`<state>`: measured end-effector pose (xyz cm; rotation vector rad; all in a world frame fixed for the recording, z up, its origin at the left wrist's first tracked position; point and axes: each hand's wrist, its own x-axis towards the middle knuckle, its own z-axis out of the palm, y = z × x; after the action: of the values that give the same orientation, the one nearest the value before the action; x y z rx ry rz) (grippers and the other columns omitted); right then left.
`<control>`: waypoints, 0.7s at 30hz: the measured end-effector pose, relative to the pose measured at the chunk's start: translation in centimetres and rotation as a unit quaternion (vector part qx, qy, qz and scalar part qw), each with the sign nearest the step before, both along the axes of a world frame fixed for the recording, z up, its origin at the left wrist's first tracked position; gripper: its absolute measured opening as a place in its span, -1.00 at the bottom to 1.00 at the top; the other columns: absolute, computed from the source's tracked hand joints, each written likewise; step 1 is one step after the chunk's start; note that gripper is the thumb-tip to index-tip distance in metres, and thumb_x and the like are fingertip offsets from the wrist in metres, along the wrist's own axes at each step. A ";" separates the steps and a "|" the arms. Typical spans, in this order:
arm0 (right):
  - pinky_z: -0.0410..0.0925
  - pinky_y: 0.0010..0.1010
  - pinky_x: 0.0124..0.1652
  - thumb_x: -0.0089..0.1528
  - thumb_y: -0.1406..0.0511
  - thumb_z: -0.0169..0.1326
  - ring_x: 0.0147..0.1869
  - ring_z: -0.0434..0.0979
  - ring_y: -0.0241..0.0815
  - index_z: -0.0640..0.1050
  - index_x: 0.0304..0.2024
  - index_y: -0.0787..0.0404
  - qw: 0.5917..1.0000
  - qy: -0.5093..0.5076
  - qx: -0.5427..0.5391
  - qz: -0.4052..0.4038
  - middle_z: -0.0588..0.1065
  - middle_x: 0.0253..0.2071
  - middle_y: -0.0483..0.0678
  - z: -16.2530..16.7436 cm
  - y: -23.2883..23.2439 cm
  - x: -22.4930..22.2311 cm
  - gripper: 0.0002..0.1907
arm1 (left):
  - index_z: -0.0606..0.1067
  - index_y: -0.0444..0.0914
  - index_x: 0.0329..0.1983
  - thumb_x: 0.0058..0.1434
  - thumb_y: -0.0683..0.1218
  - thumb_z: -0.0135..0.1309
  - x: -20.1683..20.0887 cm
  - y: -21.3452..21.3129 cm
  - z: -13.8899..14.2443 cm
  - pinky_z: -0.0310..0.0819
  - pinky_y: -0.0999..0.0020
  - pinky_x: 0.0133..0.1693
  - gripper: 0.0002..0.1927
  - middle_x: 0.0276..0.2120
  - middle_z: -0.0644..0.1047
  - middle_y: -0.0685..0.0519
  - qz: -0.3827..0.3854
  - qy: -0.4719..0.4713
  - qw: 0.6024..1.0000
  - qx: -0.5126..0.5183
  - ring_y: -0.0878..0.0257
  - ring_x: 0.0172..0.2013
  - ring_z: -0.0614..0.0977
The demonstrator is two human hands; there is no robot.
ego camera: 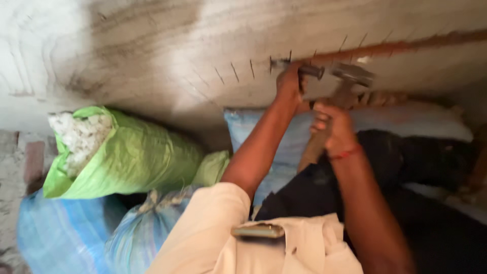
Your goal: The person sits on sacks on the floor and uses a chisel and hammer to cut a groove along a marked line in a concrete wall, repositioning the chisel along the line and striking it repeatedly, with broken brick rubble piled nearby.
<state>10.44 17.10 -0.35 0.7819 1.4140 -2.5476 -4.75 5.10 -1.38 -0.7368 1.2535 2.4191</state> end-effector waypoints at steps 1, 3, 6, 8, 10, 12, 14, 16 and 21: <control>0.43 -0.33 -0.32 0.19 0.24 0.08 -0.36 0.49 -0.17 0.58 -0.14 0.15 0.999 -0.011 0.016 -0.043 0.47 -0.27 -0.06 -0.5 2.6 0.2 -0.77 | 0.52 -0.21 -0.37 0.28 0.04 0.07 0.0 0.1 -0.1 0.18 0.33 -0.65 -0.75 -0.62 0.41 0.09 0.001 0.002 1.000 0.004 0.31 -0.67 0.35; 0.46 -0.28 -0.34 0.24 0.19 0.04 -0.41 0.47 -0.14 0.59 -0.23 0.16 0.990 0.044 0.017 -0.136 0.47 -0.31 -0.10 2.0 8.5 2.5 -0.79 | 0.51 -0.21 -0.39 0.28 0.06 0.08 -0.1 0.1 -0.1 0.17 0.34 -0.66 -0.74 -0.63 0.40 0.10 0.011 0.009 1.000 0.003 0.31 -0.68 0.33; 0.43 -0.13 -0.21 0.43 0.29 0.01 -0.38 0.43 -0.05 0.35 -0.37 0.13 0.943 0.244 -0.057 -0.221 0.30 -0.41 -0.02 5.0 13.3 5.8 -0.75 | 0.50 -0.21 -0.40 0.28 0.07 0.09 0.2 -0.2 -0.3 0.17 0.34 -0.66 -0.73 -0.64 0.40 0.09 0.005 0.019 1.000 -0.007 0.31 -0.69 0.32; 0.41 -0.25 -0.35 0.35 0.18 -0.06 -0.44 0.43 -0.10 0.40 -0.25 0.12 0.957 0.188 -0.059 -0.215 0.38 -0.41 -0.04 4.7 10.8 6.3 -0.83 | 0.55 -0.18 -0.37 0.25 0.06 0.07 0.4 -0.3 0.1 0.18 0.36 -0.66 -0.76 -0.64 0.41 0.10 0.002 0.020 1.000 0.005 0.33 -0.68 0.33; 0.38 -0.37 -0.49 0.28 0.07 -0.12 -0.51 0.43 -0.16 0.46 -0.13 0.11 0.968 0.145 -0.062 -0.196 0.47 -0.41 -0.06 2.5 5.0 4.4 -0.69 | 0.57 -0.18 -0.39 0.23 0.06 0.10 0.5 -0.4 0.6 0.15 0.37 -0.67 -0.76 -0.65 0.38 0.12 -0.009 0.011 1.000 0.006 0.34 -0.69 0.30; 0.29 -0.49 -0.49 0.25 0.34 0.16 -0.50 0.34 -0.31 0.46 -0.10 0.00 0.996 0.014 -0.077 0.045 0.33 -0.48 -0.18 -0.1 0.2 2.1 -0.79 | 0.57 -0.18 -0.39 0.23 0.07 0.12 0.6 -0.4 1.0 0.13 0.37 -0.67 -0.76 -0.65 0.38 0.13 -0.004 0.016 1.000 0.006 0.35 -0.69 0.29; 0.33 -0.45 -0.48 0.31 0.28 0.16 -0.51 0.36 -0.29 0.47 -0.22 0.05 0.993 -0.002 -0.113 0.028 0.34 -0.48 -0.18 -0.6 0.5 1.2 -0.90 | 0.54 -0.16 -0.40 0.24 0.08 0.12 0.7 -0.3 1.2 0.12 0.37 -0.66 -0.76 -0.64 0.39 0.14 -0.006 0.024 1.000 0.004 0.35 -0.68 0.32; 0.35 -0.53 -0.44 0.27 0.25 -0.02 -0.45 0.47 -0.30 0.61 -0.27 0.06 0.996 -0.021 0.064 -0.057 0.50 -0.41 -0.20 0.4 5.8 2.4 -0.82 | 0.50 -0.19 -0.42 0.25 0.08 0.13 0.7 -0.3 1.1 0.15 0.35 -0.66 -0.72 -0.64 0.39 0.11 0.000 0.041 0.999 0.008 0.32 -0.68 0.32; 0.34 -0.33 -0.40 0.27 0.31 -0.05 -0.52 0.30 -0.21 0.23 -0.57 0.01 0.948 0.238 -0.036 -0.208 0.24 -0.55 -0.14 5.0 14.4 6.9 -0.68 | 0.52 -0.19 -0.41 0.26 0.06 0.16 1.1 -0.4 0.1 0.16 0.35 -0.63 -0.75 -0.63 0.39 0.13 -0.003 0.032 0.999 -0.004 0.33 -0.66 0.33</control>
<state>17.33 31.54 4.64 0.5121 1.3718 -3.2679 -3.66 4.67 -1.30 -0.6613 1.2889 2.4512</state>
